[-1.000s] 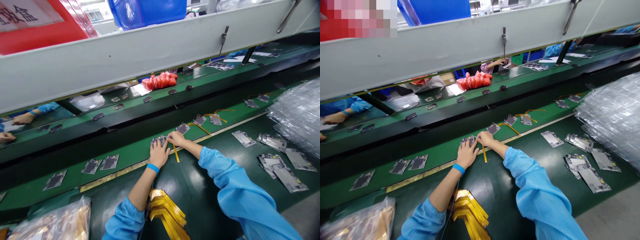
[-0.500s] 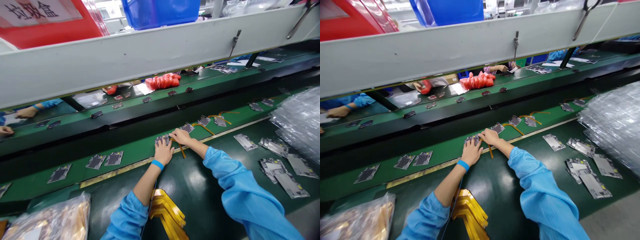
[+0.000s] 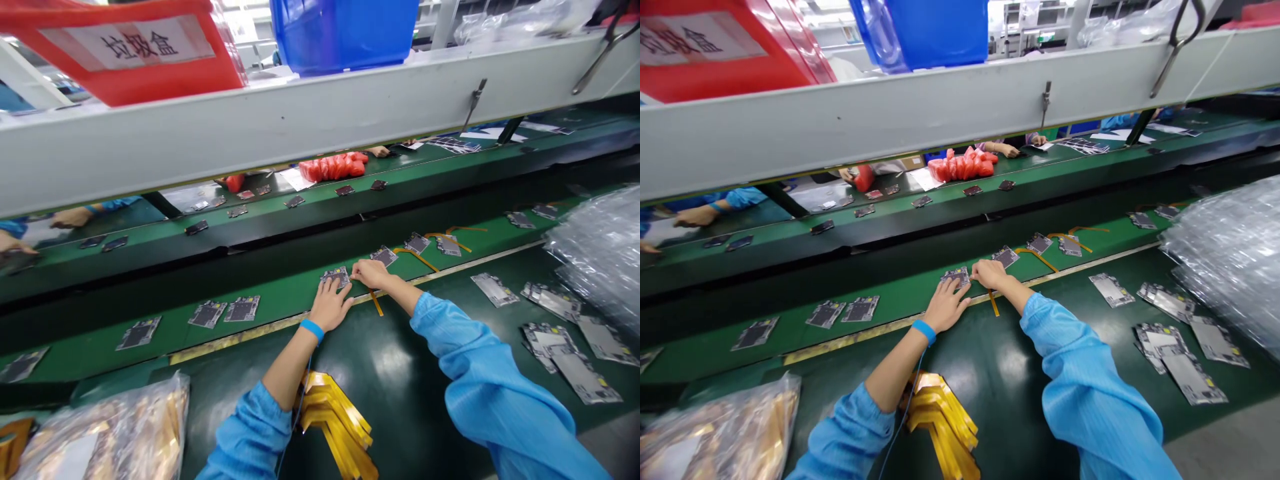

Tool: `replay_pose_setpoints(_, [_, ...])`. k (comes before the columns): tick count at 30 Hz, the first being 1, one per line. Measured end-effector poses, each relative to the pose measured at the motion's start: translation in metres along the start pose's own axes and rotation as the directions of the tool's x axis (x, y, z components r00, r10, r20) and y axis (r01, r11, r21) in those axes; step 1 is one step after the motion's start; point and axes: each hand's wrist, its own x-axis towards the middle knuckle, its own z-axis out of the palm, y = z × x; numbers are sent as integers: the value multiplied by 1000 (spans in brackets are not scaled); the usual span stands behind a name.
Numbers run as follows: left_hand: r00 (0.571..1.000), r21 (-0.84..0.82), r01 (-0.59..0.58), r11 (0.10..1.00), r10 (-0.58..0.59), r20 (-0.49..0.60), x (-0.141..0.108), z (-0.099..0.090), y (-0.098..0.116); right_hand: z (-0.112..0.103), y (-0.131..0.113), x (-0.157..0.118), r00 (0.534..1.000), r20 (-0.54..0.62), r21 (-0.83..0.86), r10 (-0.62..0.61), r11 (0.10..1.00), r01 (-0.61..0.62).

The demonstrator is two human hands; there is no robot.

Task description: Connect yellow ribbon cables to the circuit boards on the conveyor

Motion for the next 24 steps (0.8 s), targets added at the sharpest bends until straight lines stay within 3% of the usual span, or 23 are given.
replay_pose_setpoints(5, [992,-116,16,993,-30,-124,-39,-11,-35,-3,0,-11,999,-33,-25,-20,1000,19])
replay_pose_setpoints(10, [986,-147,106,983,-122,-111,-66,-5,-59,3,3,-20,970,0,-12,-241,970,241])
replay_pose_setpoints(13, [981,-201,128,971,-154,-119,-69,2,-62,2,9,-18,985,-125,-176,-119,980,96])
replay_pose_setpoints(16, [976,-244,136,960,-172,-133,-68,5,-61,-3,12,-18,965,-262,-255,-8,965,-62])
replay_pose_setpoints(20, [974,-279,145,949,-187,-130,-66,4,-60,1,-2,-28,973,-215,-211,-82,977,36])
replay_pose_setpoints(24, [970,-313,164,935,-211,-122,-66,4,-58,18,-32,-48,982,-98,-2,-161,987,162])
